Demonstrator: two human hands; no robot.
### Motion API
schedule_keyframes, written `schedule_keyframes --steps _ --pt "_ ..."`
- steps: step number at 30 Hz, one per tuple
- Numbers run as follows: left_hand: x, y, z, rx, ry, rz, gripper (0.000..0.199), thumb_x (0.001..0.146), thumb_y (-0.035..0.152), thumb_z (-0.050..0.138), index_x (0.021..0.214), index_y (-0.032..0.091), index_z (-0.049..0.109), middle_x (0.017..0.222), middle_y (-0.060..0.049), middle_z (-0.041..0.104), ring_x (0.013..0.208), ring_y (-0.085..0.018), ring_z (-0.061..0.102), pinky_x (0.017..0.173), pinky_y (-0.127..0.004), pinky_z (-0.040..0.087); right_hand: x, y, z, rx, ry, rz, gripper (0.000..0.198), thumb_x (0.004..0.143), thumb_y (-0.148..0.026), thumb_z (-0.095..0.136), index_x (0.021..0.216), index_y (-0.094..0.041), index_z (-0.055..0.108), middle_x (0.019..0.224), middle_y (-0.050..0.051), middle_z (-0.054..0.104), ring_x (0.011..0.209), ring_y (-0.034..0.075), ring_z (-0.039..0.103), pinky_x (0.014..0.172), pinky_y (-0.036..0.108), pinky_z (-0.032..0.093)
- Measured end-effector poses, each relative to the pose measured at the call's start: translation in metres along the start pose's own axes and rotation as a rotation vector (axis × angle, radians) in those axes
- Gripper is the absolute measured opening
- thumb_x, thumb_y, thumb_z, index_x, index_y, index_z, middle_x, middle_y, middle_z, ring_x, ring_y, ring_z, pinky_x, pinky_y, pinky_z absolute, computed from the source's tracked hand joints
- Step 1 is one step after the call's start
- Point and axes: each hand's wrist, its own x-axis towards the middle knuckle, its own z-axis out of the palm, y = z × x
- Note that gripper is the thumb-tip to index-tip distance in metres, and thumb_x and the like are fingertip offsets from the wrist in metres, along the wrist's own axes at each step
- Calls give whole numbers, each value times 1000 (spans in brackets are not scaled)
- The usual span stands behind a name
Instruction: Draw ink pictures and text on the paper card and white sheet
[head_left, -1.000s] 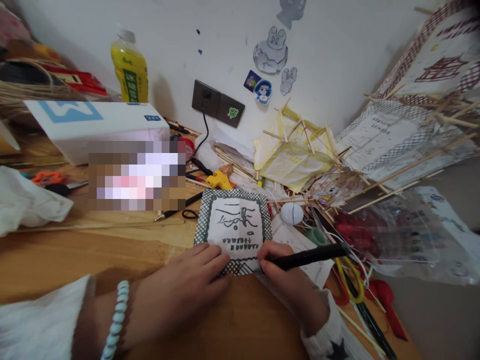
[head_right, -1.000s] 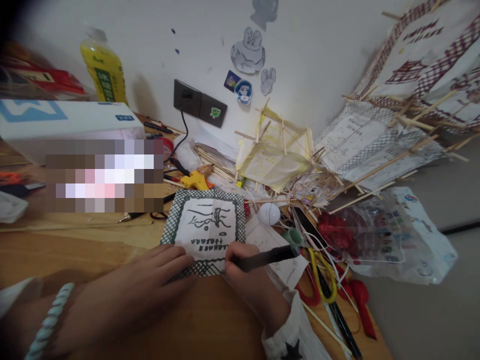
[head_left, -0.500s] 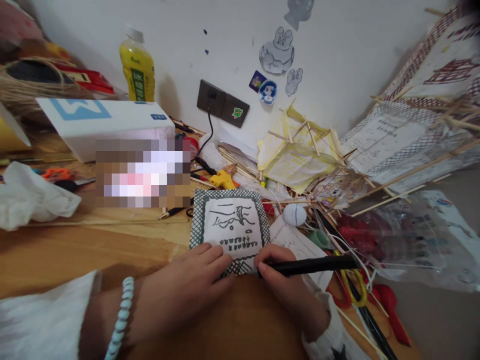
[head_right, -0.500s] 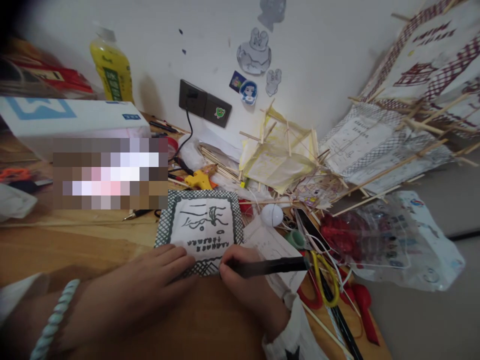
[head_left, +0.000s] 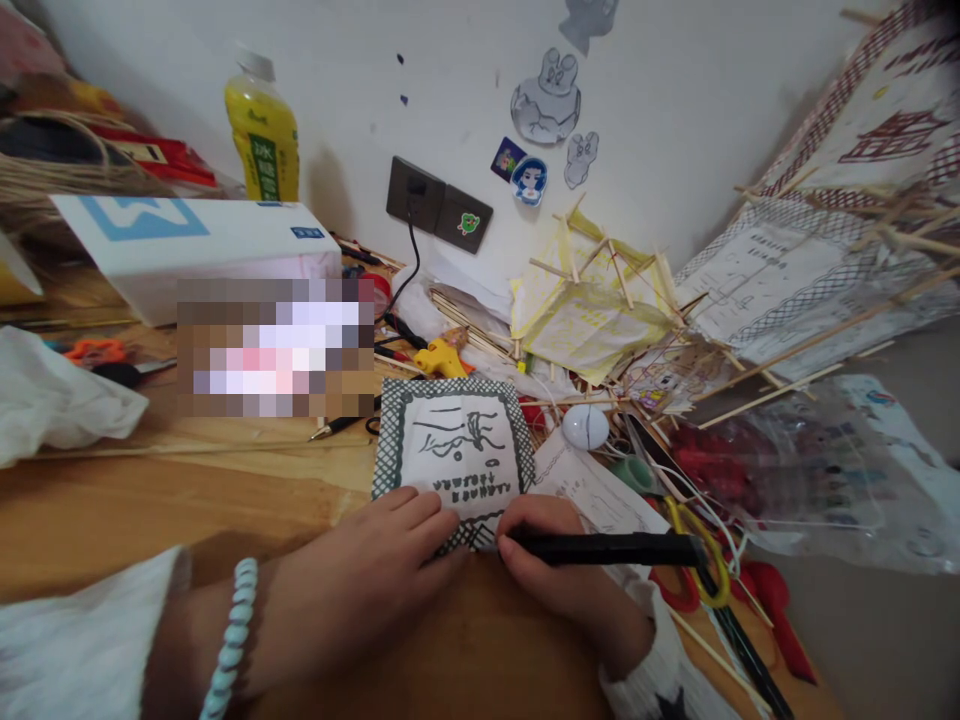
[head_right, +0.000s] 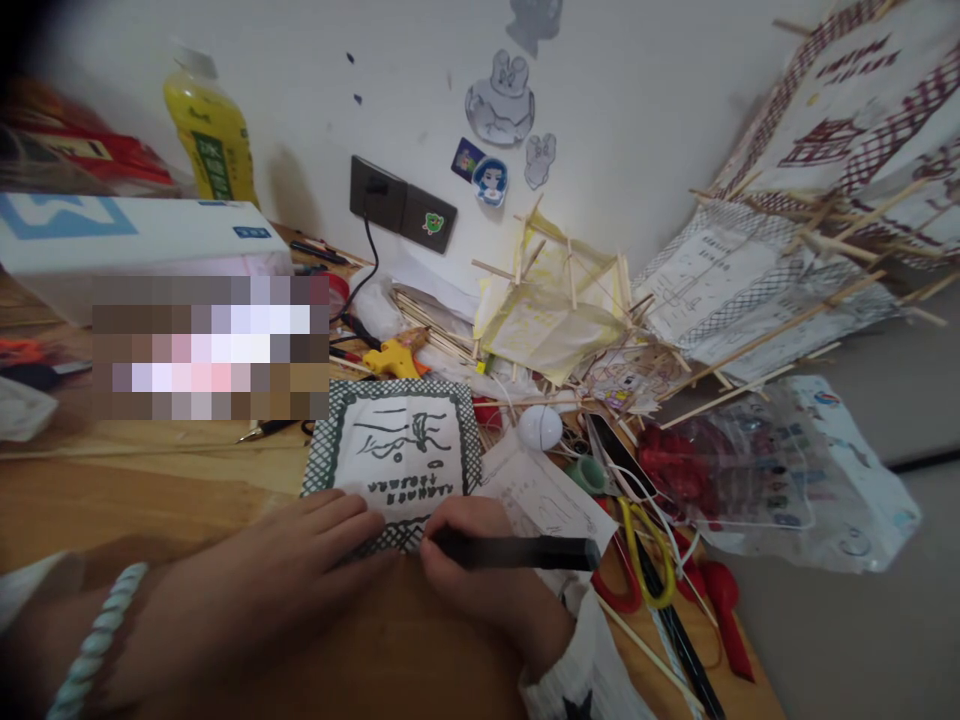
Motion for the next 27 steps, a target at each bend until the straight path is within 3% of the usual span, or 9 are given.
schedule_keyframes --steps 8,15,27 --pt "0 -1 0 -32 7 6 15 90 14 49 86 19 63 88 -4 59 76 -21 48 63 -32 34 0 3 -1 -49 47 70 13 74 -17 50 63 -20 55 60 -1 60 58 14 54 55 24 39" --pt "2 -1 -4 -28 -109 -4 19 91 16 44 92 20 63 91 -5 60 77 -20 48 66 -32 36 -3 10 1 -66 91 228 13 76 -19 50 63 -20 55 59 -2 56 59 14 50 55 24 35" --pt "0 0 -4 -54 -38 -10 13 88 14 50 89 20 61 90 -4 60 77 -21 49 66 -33 35 0 10 0 37 98 223 12 73 -18 49 61 -20 49 56 -3 49 56 13 45 52 23 32"
